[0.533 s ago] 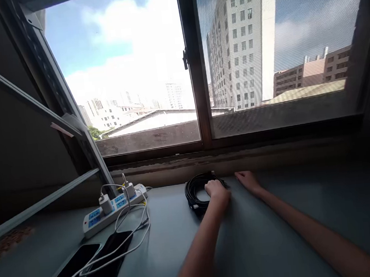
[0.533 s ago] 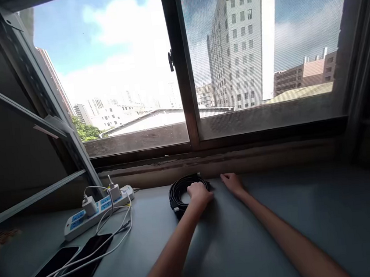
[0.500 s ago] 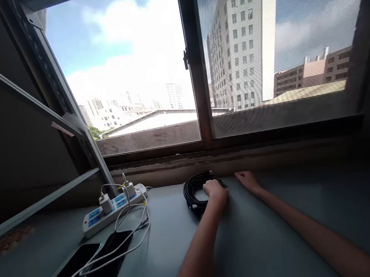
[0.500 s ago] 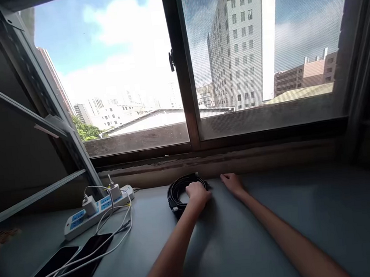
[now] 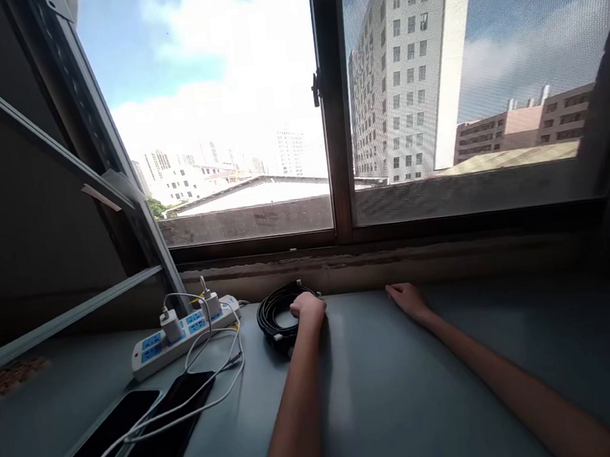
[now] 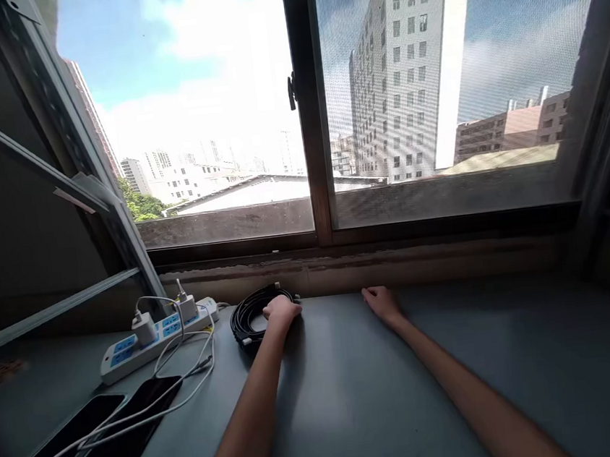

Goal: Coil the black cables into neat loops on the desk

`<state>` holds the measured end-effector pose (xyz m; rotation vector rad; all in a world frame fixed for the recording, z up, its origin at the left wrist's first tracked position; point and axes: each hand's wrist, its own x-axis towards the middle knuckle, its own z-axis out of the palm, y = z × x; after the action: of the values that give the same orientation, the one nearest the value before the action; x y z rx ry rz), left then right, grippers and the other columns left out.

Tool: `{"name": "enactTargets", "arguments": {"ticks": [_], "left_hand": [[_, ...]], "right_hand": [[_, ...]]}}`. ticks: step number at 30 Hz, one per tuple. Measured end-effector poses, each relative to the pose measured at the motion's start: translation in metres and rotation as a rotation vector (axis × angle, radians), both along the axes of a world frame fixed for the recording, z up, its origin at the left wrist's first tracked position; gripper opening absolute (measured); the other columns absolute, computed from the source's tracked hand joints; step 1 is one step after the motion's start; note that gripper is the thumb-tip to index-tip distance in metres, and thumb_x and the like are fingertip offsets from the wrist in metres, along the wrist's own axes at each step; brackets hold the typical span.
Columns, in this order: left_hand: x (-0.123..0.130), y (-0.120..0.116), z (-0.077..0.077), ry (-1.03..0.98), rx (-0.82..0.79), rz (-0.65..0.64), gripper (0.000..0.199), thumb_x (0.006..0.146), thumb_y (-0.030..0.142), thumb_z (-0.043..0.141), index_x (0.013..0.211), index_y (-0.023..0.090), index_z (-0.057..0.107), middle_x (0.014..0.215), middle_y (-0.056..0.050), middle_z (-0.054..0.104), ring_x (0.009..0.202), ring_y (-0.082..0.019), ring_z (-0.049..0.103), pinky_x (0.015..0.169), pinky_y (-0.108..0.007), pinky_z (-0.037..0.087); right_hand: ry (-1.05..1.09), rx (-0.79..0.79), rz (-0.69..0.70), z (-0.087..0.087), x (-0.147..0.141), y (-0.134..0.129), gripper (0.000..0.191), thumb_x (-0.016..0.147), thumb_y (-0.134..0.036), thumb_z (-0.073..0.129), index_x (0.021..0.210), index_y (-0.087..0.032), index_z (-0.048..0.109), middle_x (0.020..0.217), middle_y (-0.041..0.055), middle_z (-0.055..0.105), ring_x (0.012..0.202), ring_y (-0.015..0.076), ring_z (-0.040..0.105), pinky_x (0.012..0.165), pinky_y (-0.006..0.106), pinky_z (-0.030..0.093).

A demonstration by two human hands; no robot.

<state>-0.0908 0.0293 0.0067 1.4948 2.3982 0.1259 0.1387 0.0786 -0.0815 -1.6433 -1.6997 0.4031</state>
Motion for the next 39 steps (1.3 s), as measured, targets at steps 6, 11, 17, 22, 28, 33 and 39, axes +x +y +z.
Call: {"name": "enactTargets", "arguments": {"ticks": [6,11,17,22,28,33,39], "left_hand": [[-0.028,0.003,-0.001,0.004,-0.009,0.11,0.036,0.086,0.032,0.054,0.116,0.014,0.052,0.119,-0.011,0.053,0.102,-0.021,0.054,0.085,-0.042,0.048],[-0.045,0.0,0.001,-0.036,0.008,0.183,0.036,0.086,0.032,0.054,0.117,0.014,0.052,0.119,-0.01,0.053,0.104,-0.022,0.054,0.085,-0.043,0.047],[-0.05,-0.003,0.009,-0.08,0.046,0.197,0.034,0.086,0.033,0.054,0.115,0.015,0.053,0.118,-0.01,0.053,0.104,-0.022,0.054,0.086,-0.042,0.047],[-0.042,-0.003,0.018,-0.069,0.095,0.188,0.033,0.085,0.033,0.055,0.112,0.014,0.055,0.118,-0.01,0.055,0.106,-0.022,0.054,0.087,-0.043,0.046],[-0.036,-0.004,0.027,-0.05,0.164,0.184,0.04,0.072,0.024,0.07,0.107,0.008,0.058,0.118,-0.017,0.056,0.112,-0.027,0.051,0.088,-0.04,0.045],[-0.038,-0.005,0.031,-0.039,0.146,0.176,0.031,0.082,0.026,0.059,0.11,0.013,0.056,0.118,-0.009,0.055,0.108,-0.022,0.053,0.089,-0.043,0.045],[-0.039,-0.007,0.026,-0.069,0.16,0.176,0.031,0.084,0.031,0.056,0.109,0.013,0.056,0.113,-0.009,0.057,0.102,-0.021,0.055,0.086,-0.042,0.047]], "right_hand": [[-0.027,-0.074,0.033,0.001,0.002,-0.003,0.027,0.092,-0.037,0.051,0.092,-0.011,0.059,0.083,0.0017,0.058,0.068,0.0127,0.057,0.061,0.027,0.05],[-0.054,-0.1,0.034,0.004,0.001,-0.007,0.03,0.093,-0.038,0.049,0.085,-0.011,0.059,0.075,0.0,0.057,0.063,0.0115,0.056,0.059,0.025,0.048],[-0.083,-0.128,-0.004,0.011,-0.002,-0.011,0.03,0.092,-0.039,0.05,0.084,-0.012,0.059,0.076,0.0004,0.058,0.066,0.0125,0.057,0.063,0.027,0.049],[-0.082,-0.15,-0.018,0.014,-0.004,-0.012,0.031,0.092,-0.039,0.05,0.081,-0.012,0.059,0.076,0.0006,0.059,0.068,0.0131,0.057,0.065,0.028,0.048],[-0.065,-0.149,-0.021,0.015,-0.005,-0.013,0.029,0.092,-0.039,0.051,0.084,-0.012,0.059,0.078,0.0011,0.058,0.069,0.0135,0.056,0.066,0.029,0.048],[-0.058,-0.125,-0.013,0.013,-0.005,-0.013,0.029,0.092,-0.039,0.05,0.084,-0.012,0.059,0.076,0.0005,0.057,0.066,0.0126,0.055,0.063,0.028,0.047],[-0.047,-0.11,0.018,0.012,-0.004,-0.015,0.029,0.092,-0.04,0.05,0.09,-0.012,0.059,0.08,0.0013,0.058,0.065,0.0121,0.055,0.06,0.026,0.048]]}}
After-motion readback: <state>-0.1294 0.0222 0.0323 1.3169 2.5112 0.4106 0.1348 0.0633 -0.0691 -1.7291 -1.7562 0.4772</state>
